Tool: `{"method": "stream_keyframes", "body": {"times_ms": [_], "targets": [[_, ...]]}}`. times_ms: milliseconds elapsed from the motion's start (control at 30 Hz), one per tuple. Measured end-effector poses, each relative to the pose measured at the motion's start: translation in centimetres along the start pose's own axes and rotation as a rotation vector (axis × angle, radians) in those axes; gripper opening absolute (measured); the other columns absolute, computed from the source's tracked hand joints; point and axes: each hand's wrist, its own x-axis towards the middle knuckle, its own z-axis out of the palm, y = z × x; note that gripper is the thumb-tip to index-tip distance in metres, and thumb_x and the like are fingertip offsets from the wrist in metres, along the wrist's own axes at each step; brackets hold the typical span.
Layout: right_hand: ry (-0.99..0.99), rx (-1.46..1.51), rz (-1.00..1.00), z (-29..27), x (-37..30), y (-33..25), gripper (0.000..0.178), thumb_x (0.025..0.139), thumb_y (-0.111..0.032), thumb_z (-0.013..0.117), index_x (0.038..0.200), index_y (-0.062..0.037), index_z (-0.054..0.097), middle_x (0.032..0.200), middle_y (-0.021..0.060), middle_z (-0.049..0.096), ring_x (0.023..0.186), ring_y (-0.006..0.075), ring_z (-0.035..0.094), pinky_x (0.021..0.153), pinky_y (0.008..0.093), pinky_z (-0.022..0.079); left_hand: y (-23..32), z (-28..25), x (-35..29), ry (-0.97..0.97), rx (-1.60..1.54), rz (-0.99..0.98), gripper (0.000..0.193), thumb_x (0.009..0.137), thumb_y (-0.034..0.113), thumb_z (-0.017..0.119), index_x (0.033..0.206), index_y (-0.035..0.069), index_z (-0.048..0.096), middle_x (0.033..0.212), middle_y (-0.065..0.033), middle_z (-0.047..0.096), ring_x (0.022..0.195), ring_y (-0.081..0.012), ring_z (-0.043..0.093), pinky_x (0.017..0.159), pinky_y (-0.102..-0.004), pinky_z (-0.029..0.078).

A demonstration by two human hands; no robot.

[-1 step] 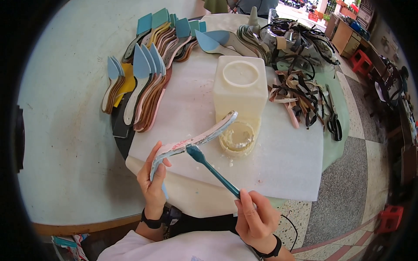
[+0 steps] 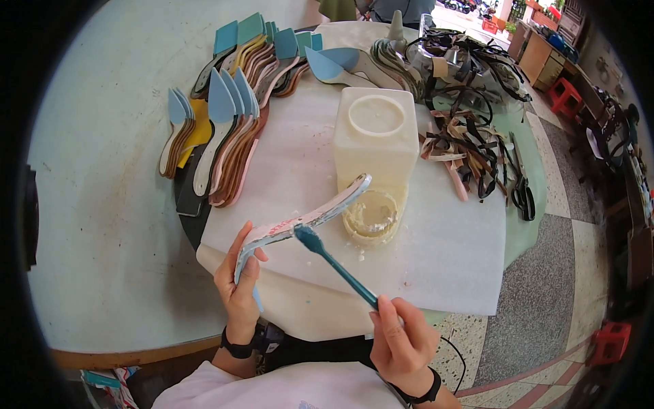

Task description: Apply glue to the edges of a shoe sole component using a brush.

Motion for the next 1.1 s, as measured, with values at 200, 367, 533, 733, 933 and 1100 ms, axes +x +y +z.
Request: {"method": "stream_keyframes", "body": {"times_ms": [200,367,533,733,933,1100], "targets": [[0.104,-0.146,0.061,-1.1,0.5,1.2,0.032,0.071,0.007,0.068,0.102,0.0057,0.064,0.084,0.0168,0.06,0.061,0.0214,0.058,0.051,0.0257,0.045,-0.7,-0.3,-0.2,0.003,0.083,0.08,0.042,0.089,0.014,0.053,0.126,-0.005,0.05,0.08,0.0013,0.056,0.063,-0.0022,0.038,0.057,-0.0161,0.028],[0.034,-0.075,-0.019,-0.9,0.7,0.2,0.029,0.069,0.007,0.069,0.097,0.0056,0.065,0.079,0.0156,0.059,0.053,0.0213,0.056,0.046,0.0259,0.043,-1.1,0.1,-0.1,0.026,0.089,0.147,0.042,0.089,0.014,0.054,0.127,-0.004,0.05,0.079,0.001,0.056,0.066,-0.0034,0.041,0.061,-0.0168,0.031],[0.028,-0.044,-0.035,-0.8,0.6,0.6,0.027,0.071,0.007,0.068,0.098,0.0059,0.065,0.079,0.0154,0.059,0.057,0.0224,0.058,0.049,0.027,0.045,-0.5,0.0,-0.1,0.023,0.07,0.11,0.041,0.088,0.012,0.054,0.125,-0.006,0.051,0.094,-0.0067,0.058,0.078,-0.0075,0.048,0.07,-0.0193,0.037],[0.193,-0.119,0.164,-1.7,0.9,2.1,0.026,0.079,0.009,0.062,0.105,0.0066,0.062,0.089,0.0158,0.06,0.076,0.0222,0.06,0.062,0.0273,0.048,-0.2,-0.6,0.1,-0.04,-0.127,-0.115,0.039,0.089,0.012,0.052,0.125,-0.004,0.05,0.105,-0.0138,0.062,0.079,-0.0072,0.053,0.062,-0.0178,0.037],[0.227,-0.063,0.219,-1.9,0.3,2.6,0.024,0.083,0.006,0.06,0.106,0.0045,0.063,0.091,0.0136,0.06,0.078,0.0182,0.059,0.063,0.0241,0.046,1.5,-1.0,1.2,-0.17,-0.507,-0.425,0.042,0.084,0.012,0.053,0.123,-0.002,0.046,0.109,-0.0183,0.06,0.076,-0.0148,0.055,0.057,-0.0229,0.039],[0.211,0.038,0.256,-2.1,0.5,2.4,0.022,0.084,0.004,0.06,0.106,0.0052,0.062,0.09,0.0123,0.06,0.071,0.0132,0.055,0.056,0.0212,0.04,2.3,-2.2,1.5,-0.361,-0.66,-0.53,0.046,0.079,0.015,0.057,0.121,-0.001,0.047,0.113,-0.0212,0.058,0.083,-0.0221,0.058,0.063,-0.0265,0.044]]}}
